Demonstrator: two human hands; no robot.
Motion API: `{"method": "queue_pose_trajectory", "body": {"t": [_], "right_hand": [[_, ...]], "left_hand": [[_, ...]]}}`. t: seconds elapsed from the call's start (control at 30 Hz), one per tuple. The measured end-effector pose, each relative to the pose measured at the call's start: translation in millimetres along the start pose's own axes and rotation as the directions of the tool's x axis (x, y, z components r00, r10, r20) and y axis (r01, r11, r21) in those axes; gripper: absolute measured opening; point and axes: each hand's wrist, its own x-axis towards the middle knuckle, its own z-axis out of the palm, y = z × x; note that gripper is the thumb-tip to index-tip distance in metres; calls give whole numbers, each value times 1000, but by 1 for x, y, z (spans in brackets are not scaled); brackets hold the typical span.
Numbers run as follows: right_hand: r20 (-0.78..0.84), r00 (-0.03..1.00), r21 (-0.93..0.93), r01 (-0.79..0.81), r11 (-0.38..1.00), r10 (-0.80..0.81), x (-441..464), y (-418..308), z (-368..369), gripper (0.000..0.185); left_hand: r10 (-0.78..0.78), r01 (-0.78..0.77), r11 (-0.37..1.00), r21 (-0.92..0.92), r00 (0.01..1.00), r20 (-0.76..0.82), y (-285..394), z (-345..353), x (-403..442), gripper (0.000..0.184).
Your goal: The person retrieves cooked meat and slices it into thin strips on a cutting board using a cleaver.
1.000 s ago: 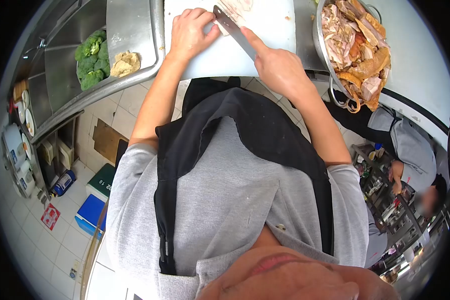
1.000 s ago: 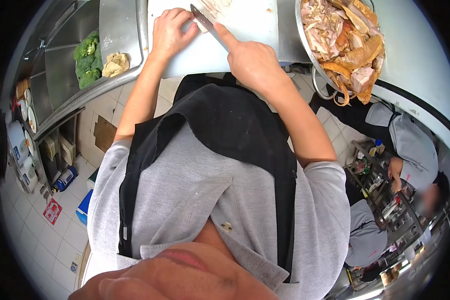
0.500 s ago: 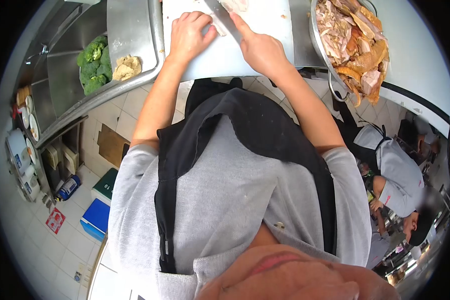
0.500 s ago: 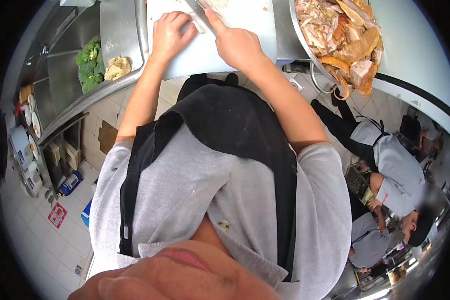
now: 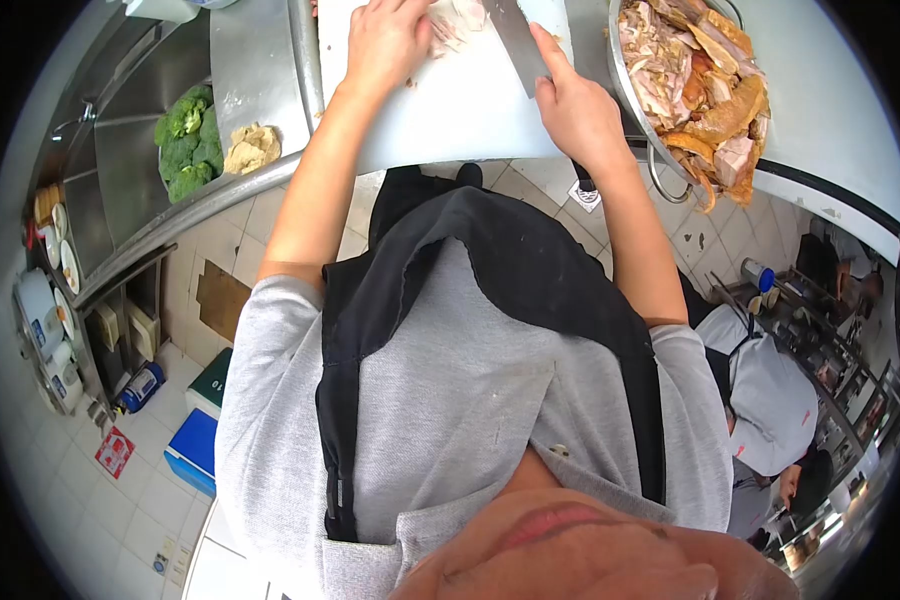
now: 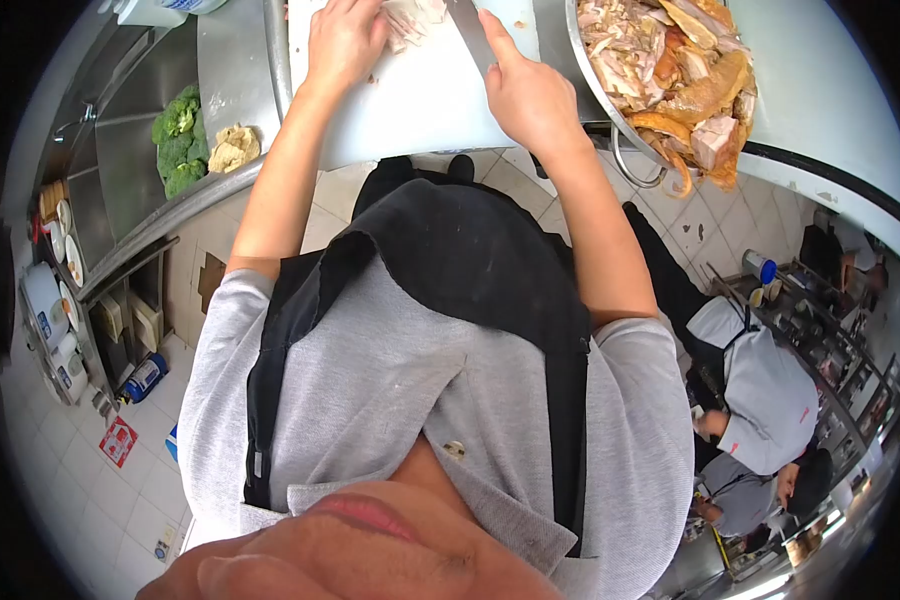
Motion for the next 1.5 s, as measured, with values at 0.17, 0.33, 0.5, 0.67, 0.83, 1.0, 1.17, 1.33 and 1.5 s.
{"method": "queue_pose_trajectory", "body": {"t": [0.17, 0.33, 0.5, 0.67, 0.83, 1.0, 1.17, 1.33, 1.5], "right_hand": [[24, 1000, -93, 18, 996, -16, 10, 2, 6, 69], [19, 999, -118, 38, 992, -36, 21, -6, 8, 69], [15, 997, -158, 78, 984, -77, 28, -7, 9, 70], [40, 996, -231, 83, 969, -75, 41, -11, 15, 73], [-25, 992, -247, 114, 962, -124, 51, -3, 36, 75], [89, 995, -254, 73, 964, -52, 19, -5, 17, 75], [51, 998, -173, 47, 984, -38, 2, 14, 8, 74], [-11, 996, -206, 82, 975, -86, 20, 2, 1, 74], [-1, 979, -231, 200, 952, -206, 39, 4, 7, 74]], "left_hand": [[29, -24, 993, -114, 999, 39, 12, 15, 16, 19], [38, -23, 994, -103, 989, 144, 6, 32, 27, 20], [26, -10, 995, -102, 987, 159, 4, 38, 31, 23], [19, 4, 995, -95, 971, 240, 5, 31, 38, 26], [32, -8, 994, -114, 976, 214, 4, 35, 40, 27], [31, -19, 999, -49, 970, 241, 6, 31, 36, 24], [40, -24, 995, -95, 984, 175, 4, 24, 22, 19], [-14, 36, 993, -116, 982, 186, 2, 31, 28, 17], [-38, 62, 991, -117, 980, 195, 2, 35, 27, 17]]}}
